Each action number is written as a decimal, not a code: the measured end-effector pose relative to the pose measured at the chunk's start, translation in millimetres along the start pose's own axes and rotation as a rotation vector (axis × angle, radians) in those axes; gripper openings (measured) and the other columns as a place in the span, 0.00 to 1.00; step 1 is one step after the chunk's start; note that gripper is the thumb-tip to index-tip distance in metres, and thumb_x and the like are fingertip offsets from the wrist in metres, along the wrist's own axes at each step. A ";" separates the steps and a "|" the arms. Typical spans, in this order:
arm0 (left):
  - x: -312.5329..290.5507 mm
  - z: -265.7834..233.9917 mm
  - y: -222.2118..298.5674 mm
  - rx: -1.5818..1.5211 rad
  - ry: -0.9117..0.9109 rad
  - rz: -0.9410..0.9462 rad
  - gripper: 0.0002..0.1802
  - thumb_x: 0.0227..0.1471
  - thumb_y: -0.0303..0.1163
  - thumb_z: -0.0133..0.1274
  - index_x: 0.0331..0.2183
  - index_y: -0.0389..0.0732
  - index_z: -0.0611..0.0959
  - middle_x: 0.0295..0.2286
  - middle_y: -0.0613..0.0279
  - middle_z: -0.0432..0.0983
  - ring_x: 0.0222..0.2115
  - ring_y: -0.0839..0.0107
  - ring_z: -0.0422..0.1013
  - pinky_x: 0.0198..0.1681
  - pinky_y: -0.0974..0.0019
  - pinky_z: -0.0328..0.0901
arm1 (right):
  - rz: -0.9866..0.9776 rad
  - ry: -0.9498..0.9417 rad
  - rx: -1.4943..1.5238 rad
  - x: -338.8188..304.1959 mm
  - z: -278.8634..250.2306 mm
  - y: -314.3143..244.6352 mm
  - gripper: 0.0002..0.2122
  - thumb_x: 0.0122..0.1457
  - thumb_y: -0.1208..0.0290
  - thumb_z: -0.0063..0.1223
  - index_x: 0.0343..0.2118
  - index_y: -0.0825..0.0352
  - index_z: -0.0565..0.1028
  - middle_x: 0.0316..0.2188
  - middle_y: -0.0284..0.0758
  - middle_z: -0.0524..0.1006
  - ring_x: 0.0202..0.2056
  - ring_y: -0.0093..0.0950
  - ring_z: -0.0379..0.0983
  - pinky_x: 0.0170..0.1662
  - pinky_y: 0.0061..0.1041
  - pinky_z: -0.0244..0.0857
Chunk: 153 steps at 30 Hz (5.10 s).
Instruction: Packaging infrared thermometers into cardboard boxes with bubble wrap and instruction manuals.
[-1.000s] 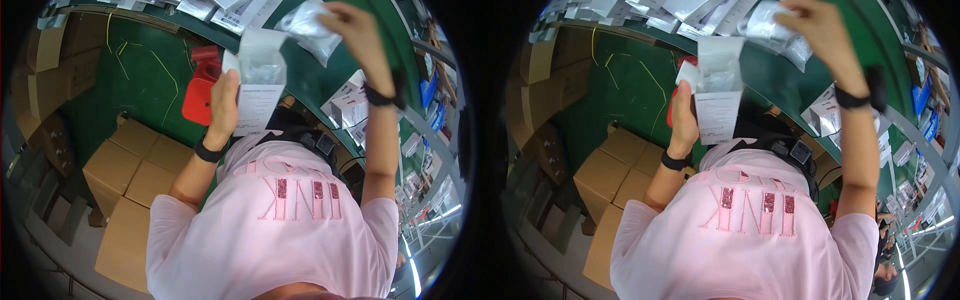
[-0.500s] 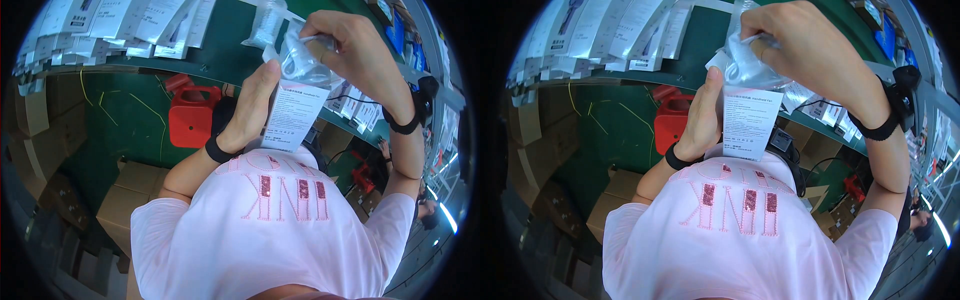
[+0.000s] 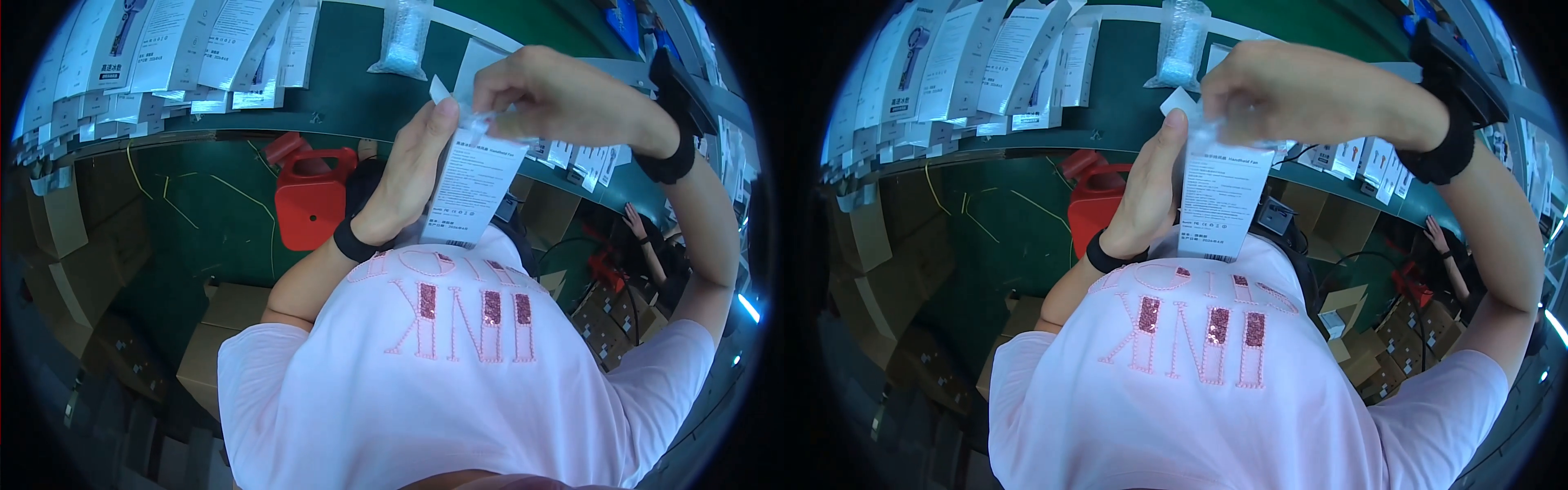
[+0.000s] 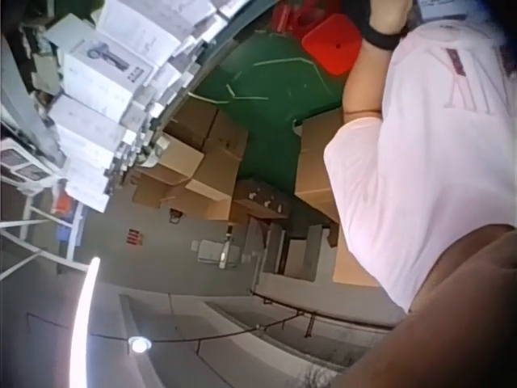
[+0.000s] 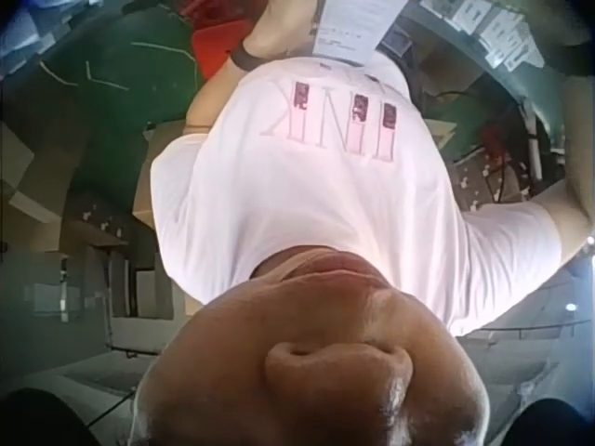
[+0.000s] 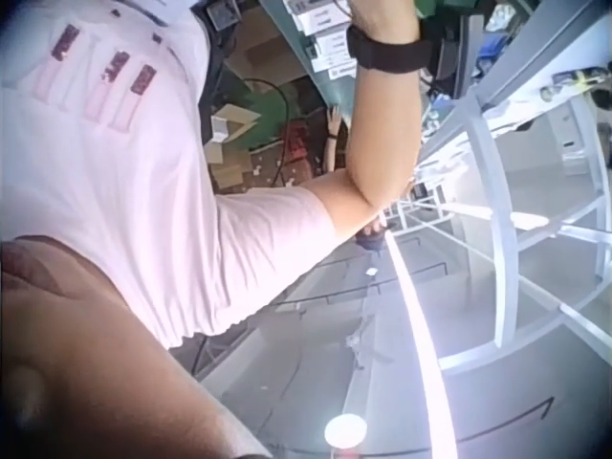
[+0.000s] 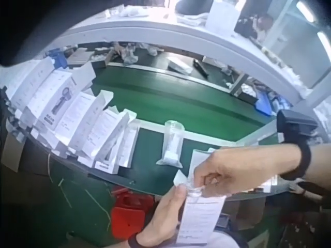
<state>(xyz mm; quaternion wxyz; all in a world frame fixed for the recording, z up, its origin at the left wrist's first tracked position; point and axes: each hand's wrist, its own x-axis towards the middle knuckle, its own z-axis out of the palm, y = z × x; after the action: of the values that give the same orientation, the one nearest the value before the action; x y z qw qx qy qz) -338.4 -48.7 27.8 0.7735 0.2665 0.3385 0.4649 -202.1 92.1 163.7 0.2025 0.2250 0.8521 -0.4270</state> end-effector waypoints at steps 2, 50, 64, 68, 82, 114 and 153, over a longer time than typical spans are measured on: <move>-3.1 -0.2 6.0 -0.027 0.000 0.020 0.35 0.62 0.57 0.34 0.49 0.32 0.70 0.41 0.56 0.74 0.40 0.72 0.73 0.44 0.69 0.68 | 0.094 0.041 0.165 -8.9 -14.6 0.7 0.09 0.60 0.69 0.53 0.37 0.69 0.76 0.29 0.35 0.76 0.30 0.24 0.73 0.33 0.21 0.68; 37.7 88.1 25.6 0.618 -0.642 -0.009 0.31 0.47 0.29 0.61 0.52 0.35 0.69 0.45 0.59 0.63 0.51 0.67 0.63 0.47 0.65 0.68 | -0.061 1.260 1.235 -130.1 170.4 13.9 0.20 0.62 0.67 0.49 0.55 0.71 0.67 0.50 0.37 0.73 0.50 0.27 0.70 0.54 0.28 0.62; 83.9 182.7 -51.5 0.498 -0.616 -0.134 0.40 0.41 0.36 0.68 0.55 0.46 0.68 0.46 0.54 0.67 0.43 0.67 0.69 0.41 0.66 0.69 | 0.173 1.267 0.568 -253.8 206.6 58.5 0.13 0.64 0.69 0.46 0.48 0.64 0.76 0.48 0.39 0.77 0.41 0.29 0.77 0.40 0.22 0.70; 91.8 208.9 -74.9 0.419 -0.618 -0.140 0.34 0.43 0.34 0.66 0.53 0.43 0.71 0.44 0.59 0.69 0.41 0.70 0.69 0.41 0.68 0.68 | 0.224 1.112 0.295 -285.9 213.2 79.5 0.16 0.57 0.72 0.52 0.50 0.65 0.75 0.52 0.44 0.72 0.51 0.38 0.71 0.51 0.31 0.66; 129.2 258.1 -106.4 0.837 -0.226 -0.004 0.36 0.49 0.35 0.59 0.57 0.33 0.67 0.54 0.51 0.66 0.57 0.63 0.60 0.60 0.62 0.50 | 0.680 1.900 1.272 -517.4 330.0 382.2 0.16 0.55 0.70 0.57 0.45 0.70 0.73 0.38 0.34 0.78 0.37 0.24 0.75 0.42 0.22 0.68; 102.1 203.3 -84.8 0.873 -0.064 0.408 0.73 0.26 0.50 0.74 0.63 0.32 0.46 0.60 0.39 0.50 0.62 0.52 0.50 0.63 0.55 0.45 | 0.167 1.257 0.408 -388.5 233.0 314.1 0.36 0.53 0.64 0.60 0.62 0.72 0.55 0.58 0.40 0.63 0.54 0.30 0.63 0.56 0.28 0.60; 56.6 -89.9 -51.8 1.342 0.277 0.075 0.56 0.39 0.45 0.65 0.60 0.32 0.53 0.44 0.41 0.63 0.42 0.45 0.68 0.39 0.54 0.69 | 0.045 1.296 0.343 103.4 14.5 122.8 0.42 0.45 0.72 0.70 0.61 0.71 0.54 0.55 0.44 0.64 0.50 0.32 0.67 0.52 0.30 0.64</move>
<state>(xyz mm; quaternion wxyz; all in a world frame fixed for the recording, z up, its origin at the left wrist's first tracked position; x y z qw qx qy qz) -360.7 -11.1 -82.0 0.3739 0.6377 0.6396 0.2108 -216.1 167.5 21.9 -0.3799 0.4825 0.7167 -0.3306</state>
